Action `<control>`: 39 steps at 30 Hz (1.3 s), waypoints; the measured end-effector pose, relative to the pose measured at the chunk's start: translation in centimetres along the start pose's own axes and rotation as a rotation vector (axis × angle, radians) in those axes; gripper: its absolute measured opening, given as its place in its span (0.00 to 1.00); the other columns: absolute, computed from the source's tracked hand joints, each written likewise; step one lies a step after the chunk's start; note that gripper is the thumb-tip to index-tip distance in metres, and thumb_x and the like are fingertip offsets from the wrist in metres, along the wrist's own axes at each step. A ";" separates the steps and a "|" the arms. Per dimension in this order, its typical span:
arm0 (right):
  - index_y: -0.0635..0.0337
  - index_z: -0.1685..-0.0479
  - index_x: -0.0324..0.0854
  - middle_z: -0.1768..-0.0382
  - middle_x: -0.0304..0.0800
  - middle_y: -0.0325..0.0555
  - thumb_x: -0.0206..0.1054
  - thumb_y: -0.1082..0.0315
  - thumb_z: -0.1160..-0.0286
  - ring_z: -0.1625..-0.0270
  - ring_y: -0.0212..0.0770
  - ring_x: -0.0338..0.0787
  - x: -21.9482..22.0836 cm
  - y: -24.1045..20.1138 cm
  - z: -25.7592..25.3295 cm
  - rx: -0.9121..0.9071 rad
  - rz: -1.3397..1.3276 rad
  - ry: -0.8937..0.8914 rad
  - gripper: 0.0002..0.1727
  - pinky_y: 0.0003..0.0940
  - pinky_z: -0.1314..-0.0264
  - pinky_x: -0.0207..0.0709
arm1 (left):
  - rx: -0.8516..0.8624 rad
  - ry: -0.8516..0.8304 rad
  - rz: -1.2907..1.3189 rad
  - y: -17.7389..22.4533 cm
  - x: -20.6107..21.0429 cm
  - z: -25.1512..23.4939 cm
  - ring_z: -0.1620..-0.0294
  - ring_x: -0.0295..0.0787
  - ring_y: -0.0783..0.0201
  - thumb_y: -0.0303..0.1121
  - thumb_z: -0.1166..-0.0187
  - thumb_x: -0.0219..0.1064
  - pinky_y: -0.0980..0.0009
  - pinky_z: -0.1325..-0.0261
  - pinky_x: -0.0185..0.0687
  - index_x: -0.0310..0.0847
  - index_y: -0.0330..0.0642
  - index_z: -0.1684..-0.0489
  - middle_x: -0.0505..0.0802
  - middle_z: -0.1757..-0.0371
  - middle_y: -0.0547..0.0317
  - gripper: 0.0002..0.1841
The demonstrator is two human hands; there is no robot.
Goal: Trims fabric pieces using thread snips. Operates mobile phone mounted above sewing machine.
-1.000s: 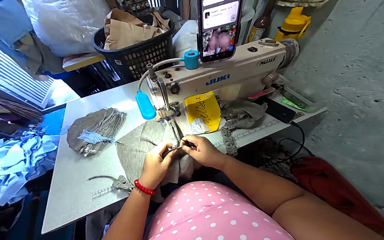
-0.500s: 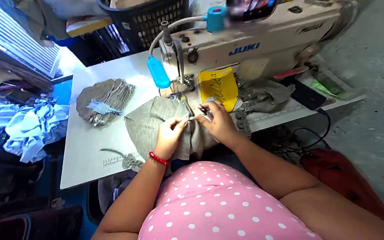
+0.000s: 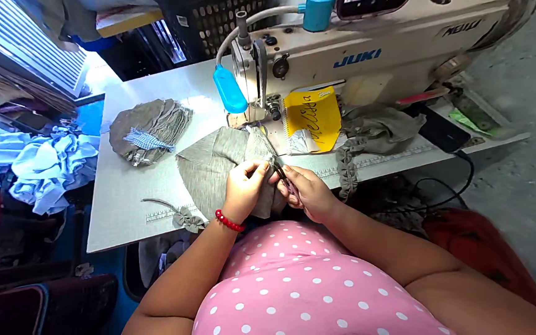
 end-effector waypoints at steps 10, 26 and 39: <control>0.60 0.49 0.82 0.82 0.72 0.32 0.39 0.56 0.03 0.86 0.22 0.63 -0.1 0.0 -0.1 0.001 0.004 -0.001 0.25 0.16 0.84 0.58 | -0.003 0.019 -0.008 -0.1 0.0 0.0 0.67 0.87 0.72 0.32 0.13 0.63 0.74 0.61 0.84 0.89 0.40 0.61 0.92 0.66 0.62 0.10; 0.59 0.52 0.81 0.82 0.72 0.32 0.41 0.57 0.03 0.86 0.22 0.63 0.1 -0.2 -0.1 -0.022 0.011 0.025 0.22 0.16 0.84 0.58 | 0.029 0.028 -0.010 -0.1 0.0 -0.1 0.66 0.88 0.72 0.30 0.14 0.64 0.73 0.60 0.85 0.89 0.40 0.63 0.92 0.67 0.61 0.10; 0.55 0.63 0.81 0.86 0.68 0.29 0.48 0.60 0.06 0.90 0.22 0.59 0.2 -0.2 -1.4 -0.110 0.047 0.106 0.19 0.17 0.89 0.56 | 0.087 0.002 -0.166 0.9 -0.2 0.0 0.53 0.89 0.73 0.31 0.19 0.66 0.72 0.43 0.82 0.93 0.36 0.61 0.94 0.59 0.58 0.10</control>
Point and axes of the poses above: each hand's wrist, its own z-axis away from the middle knuckle, its own x-axis out of the palm, y = z × x, the point moved 8 cm from there along -z, towards the middle knuckle
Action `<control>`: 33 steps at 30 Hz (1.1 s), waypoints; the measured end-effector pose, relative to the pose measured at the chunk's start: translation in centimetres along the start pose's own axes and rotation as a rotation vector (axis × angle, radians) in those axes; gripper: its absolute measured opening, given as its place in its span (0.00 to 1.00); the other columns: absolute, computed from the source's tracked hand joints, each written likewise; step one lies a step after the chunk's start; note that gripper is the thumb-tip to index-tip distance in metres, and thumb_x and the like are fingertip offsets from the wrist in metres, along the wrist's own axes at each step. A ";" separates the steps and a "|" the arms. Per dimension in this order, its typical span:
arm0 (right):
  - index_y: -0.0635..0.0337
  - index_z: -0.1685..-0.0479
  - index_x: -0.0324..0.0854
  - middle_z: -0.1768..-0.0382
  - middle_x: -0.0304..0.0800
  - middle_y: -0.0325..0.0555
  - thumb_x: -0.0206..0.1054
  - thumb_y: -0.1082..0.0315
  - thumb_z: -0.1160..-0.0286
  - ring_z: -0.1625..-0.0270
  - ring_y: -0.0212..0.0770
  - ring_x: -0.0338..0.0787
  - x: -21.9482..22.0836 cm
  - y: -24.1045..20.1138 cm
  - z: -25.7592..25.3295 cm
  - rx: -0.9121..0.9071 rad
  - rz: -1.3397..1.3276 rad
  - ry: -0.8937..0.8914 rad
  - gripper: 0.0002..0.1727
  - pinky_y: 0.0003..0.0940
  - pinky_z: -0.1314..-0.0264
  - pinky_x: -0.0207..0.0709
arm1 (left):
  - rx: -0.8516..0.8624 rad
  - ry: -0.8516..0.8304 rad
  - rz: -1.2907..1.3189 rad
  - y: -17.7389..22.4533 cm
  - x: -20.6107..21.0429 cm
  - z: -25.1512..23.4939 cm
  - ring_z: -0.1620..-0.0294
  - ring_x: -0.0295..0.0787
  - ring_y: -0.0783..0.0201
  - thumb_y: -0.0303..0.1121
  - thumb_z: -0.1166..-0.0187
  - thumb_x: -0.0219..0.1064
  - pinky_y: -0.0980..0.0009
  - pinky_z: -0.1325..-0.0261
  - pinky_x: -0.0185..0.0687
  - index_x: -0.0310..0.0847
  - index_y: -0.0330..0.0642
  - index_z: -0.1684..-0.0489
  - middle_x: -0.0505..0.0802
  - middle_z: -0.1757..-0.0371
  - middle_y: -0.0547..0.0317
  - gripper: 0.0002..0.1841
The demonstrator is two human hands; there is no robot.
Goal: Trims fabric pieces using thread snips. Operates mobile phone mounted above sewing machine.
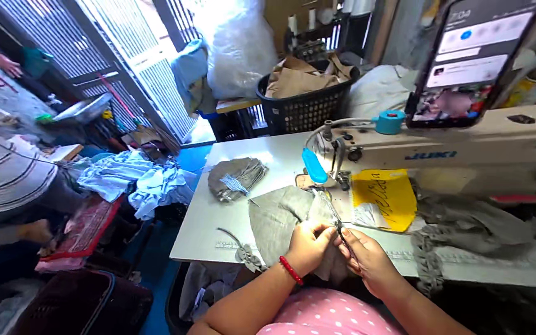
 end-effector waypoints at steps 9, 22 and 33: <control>0.53 0.61 0.82 0.77 0.76 0.25 0.57 0.53 0.14 0.79 0.17 0.71 -1.1 -0.9 -0.4 -0.381 0.277 0.085 0.15 0.13 0.77 0.66 | -0.028 0.035 0.042 -1.5 0.0 -0.2 0.50 0.87 0.69 0.31 0.17 0.65 0.68 0.39 0.79 0.91 0.34 0.59 0.93 0.57 0.55 0.10; 0.61 0.60 0.86 0.68 0.87 0.41 0.65 0.61 0.27 0.66 0.28 0.83 -1.8 -2.3 -1.3 -0.512 0.712 0.150 0.12 0.26 0.61 0.78 | 0.082 -0.170 -0.346 -0.7 -0.7 -0.6 0.44 0.89 0.55 0.33 0.12 0.57 0.60 0.34 0.79 0.90 0.33 0.52 0.93 0.53 0.46 0.15; 0.63 0.52 0.91 0.59 0.94 0.52 0.63 0.66 0.33 0.58 0.48 0.92 -0.5 -2.4 -1.0 -0.551 0.870 0.102 0.17 0.52 0.53 0.84 | -0.012 -0.258 -0.503 -0.4 0.6 -0.4 0.40 0.88 0.49 0.48 0.12 0.58 0.49 0.33 0.79 0.83 0.35 0.38 0.92 0.46 0.43 0.23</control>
Point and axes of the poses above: each hand's wrist, its own z-axis away from the middle knuckle, its own x-axis out of the palm, y = z × x, the point moved 8 cm from there along -z, towards the middle knuckle
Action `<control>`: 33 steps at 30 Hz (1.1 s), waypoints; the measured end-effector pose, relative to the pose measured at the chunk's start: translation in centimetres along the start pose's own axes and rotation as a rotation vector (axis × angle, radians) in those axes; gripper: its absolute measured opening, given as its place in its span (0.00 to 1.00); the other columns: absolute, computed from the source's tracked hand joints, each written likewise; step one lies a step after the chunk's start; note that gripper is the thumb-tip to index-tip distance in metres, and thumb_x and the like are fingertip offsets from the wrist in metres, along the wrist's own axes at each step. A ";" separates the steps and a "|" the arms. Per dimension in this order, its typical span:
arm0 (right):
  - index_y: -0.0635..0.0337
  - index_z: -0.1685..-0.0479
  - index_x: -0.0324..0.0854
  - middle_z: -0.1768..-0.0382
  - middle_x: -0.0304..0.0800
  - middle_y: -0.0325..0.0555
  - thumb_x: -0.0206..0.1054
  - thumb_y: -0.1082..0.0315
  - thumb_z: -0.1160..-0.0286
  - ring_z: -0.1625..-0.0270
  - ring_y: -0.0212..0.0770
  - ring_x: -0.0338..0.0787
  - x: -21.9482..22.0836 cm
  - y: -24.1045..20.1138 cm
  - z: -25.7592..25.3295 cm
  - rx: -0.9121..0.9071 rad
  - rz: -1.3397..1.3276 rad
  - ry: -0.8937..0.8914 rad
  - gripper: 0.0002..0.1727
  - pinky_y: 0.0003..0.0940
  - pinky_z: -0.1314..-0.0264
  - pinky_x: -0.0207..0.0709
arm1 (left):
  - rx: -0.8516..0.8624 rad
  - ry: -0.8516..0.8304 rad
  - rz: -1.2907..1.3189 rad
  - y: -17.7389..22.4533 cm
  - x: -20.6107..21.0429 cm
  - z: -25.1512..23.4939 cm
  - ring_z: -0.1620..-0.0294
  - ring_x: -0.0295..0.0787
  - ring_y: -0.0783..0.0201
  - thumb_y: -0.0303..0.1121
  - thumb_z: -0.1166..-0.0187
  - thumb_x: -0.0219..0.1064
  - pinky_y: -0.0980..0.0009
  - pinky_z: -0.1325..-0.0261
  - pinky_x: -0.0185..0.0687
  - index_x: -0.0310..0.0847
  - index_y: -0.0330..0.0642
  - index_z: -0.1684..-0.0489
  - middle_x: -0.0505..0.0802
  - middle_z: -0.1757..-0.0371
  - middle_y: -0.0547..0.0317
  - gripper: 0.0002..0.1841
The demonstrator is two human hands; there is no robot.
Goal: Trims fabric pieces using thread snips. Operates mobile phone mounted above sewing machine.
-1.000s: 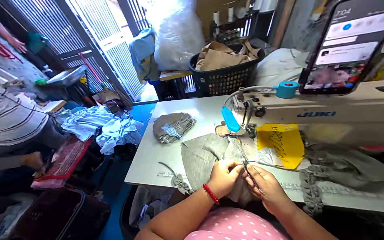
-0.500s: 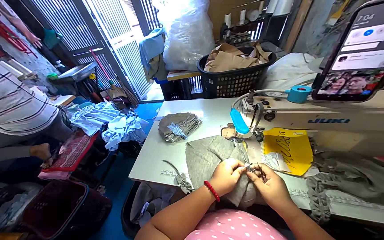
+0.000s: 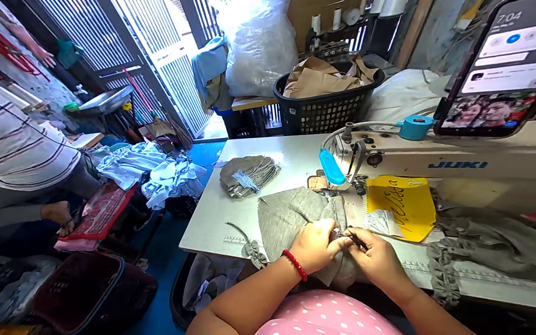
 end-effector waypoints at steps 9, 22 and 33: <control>0.62 0.57 0.92 0.61 0.94 0.49 0.66 0.63 0.26 0.59 0.41 0.91 -1.0 0.9 -1.5 -0.042 -0.036 -0.141 0.13 0.44 0.53 0.84 | 0.116 0.077 0.011 -0.2 -1.2 -0.2 0.51 0.92 0.52 0.38 0.15 0.65 0.54 0.41 0.83 0.89 0.32 0.54 0.94 0.57 0.44 0.15; 0.58 0.38 0.81 0.68 0.83 0.36 0.48 0.56 0.07 0.72 0.27 0.78 -2.5 -1.0 1.2 0.185 -0.418 -0.035 0.20 0.25 0.70 0.74 | -0.130 0.197 0.771 -3.3 0.3 0.0 0.69 0.85 0.71 0.33 0.13 0.64 0.73 0.65 0.84 0.87 0.41 0.60 0.90 0.66 0.60 0.08; 0.57 0.51 0.79 0.83 0.70 0.32 0.38 0.56 0.04 0.86 0.23 0.62 1.9 0.0 2.8 0.605 -0.918 -0.297 0.23 0.17 0.83 0.57 | -0.049 0.265 0.688 -1.5 -0.1 0.6 0.74 0.84 0.72 0.32 0.14 0.65 0.76 0.70 0.82 0.87 0.40 0.62 0.89 0.72 0.61 0.08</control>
Point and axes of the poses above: each hand's wrist, its own z-axis away from the middle knuckle, its own x-axis out of the palm, y = z × x, the point moved 8 cm from there along -z, towards the middle knuckle
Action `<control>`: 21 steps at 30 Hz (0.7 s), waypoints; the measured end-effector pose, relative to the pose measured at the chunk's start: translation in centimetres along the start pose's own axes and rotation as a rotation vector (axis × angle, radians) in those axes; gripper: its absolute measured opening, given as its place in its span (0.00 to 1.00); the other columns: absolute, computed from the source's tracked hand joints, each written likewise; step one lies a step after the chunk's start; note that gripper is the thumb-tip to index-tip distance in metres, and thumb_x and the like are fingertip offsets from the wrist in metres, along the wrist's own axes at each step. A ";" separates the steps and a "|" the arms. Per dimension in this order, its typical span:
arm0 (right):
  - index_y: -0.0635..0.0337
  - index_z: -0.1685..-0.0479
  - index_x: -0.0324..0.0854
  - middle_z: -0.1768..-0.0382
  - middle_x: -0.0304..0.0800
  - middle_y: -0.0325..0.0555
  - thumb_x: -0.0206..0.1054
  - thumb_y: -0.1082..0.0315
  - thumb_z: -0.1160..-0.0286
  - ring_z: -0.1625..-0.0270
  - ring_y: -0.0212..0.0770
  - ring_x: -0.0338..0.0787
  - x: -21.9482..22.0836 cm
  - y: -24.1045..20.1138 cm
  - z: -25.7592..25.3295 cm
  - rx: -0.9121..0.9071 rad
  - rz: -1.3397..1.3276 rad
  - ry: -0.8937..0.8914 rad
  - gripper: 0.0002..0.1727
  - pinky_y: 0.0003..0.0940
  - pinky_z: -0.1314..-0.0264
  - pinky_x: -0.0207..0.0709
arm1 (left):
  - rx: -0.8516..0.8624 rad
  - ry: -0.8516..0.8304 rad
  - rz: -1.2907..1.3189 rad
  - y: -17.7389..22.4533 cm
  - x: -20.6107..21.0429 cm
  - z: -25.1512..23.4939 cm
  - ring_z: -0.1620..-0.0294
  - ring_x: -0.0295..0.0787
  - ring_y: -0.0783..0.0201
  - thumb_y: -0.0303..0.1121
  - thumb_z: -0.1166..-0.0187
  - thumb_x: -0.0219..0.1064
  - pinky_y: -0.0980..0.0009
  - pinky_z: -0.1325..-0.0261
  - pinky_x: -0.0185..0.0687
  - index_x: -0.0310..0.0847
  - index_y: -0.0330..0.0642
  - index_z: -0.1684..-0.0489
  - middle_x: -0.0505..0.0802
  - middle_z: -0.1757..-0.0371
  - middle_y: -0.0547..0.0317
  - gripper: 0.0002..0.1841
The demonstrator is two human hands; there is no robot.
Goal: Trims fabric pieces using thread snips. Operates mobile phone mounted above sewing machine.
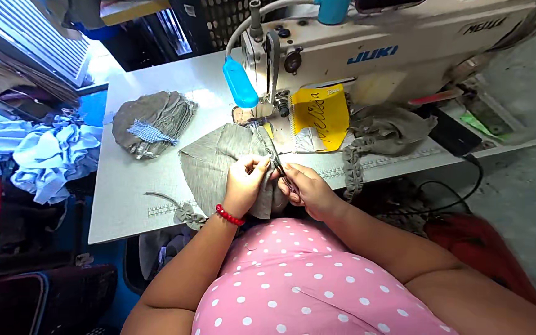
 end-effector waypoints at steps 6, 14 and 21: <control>0.56 0.51 0.78 0.83 0.70 0.32 0.39 0.54 0.03 0.86 0.23 0.62 -0.1 0.0 0.0 0.011 -0.015 0.006 0.23 0.17 0.84 0.57 | 0.023 0.000 -0.012 0.2 0.2 0.1 0.74 0.85 0.73 0.31 0.14 0.65 0.77 0.70 0.82 0.86 0.39 0.60 0.90 0.71 0.61 0.07; 0.56 0.54 0.78 0.84 0.69 0.32 0.40 0.53 0.04 0.87 0.23 0.63 -0.1 -0.5 -0.2 -0.046 -0.040 0.015 0.24 0.17 0.83 0.58 | 0.074 -0.028 -0.027 0.8 0.5 0.2 0.72 0.84 0.74 0.28 0.15 0.65 0.77 0.67 0.82 0.86 0.38 0.61 0.89 0.69 0.62 0.06; 0.55 0.60 0.78 0.86 0.66 0.31 0.45 0.56 0.04 0.88 0.22 0.59 0.2 -0.6 -0.3 -0.038 -0.125 0.017 0.20 0.15 0.86 0.54 | 0.132 -0.032 -0.030 1.1 0.7 0.4 0.74 0.83 0.75 0.26 0.17 0.66 0.79 0.68 0.81 0.86 0.38 0.60 0.89 0.70 0.63 0.04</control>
Point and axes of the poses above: each hand's wrist, its own z-axis away from the middle knuckle, its own x-axis out of the palm, y = z × x, the point moved 8 cm from there along -z, towards the middle knuckle
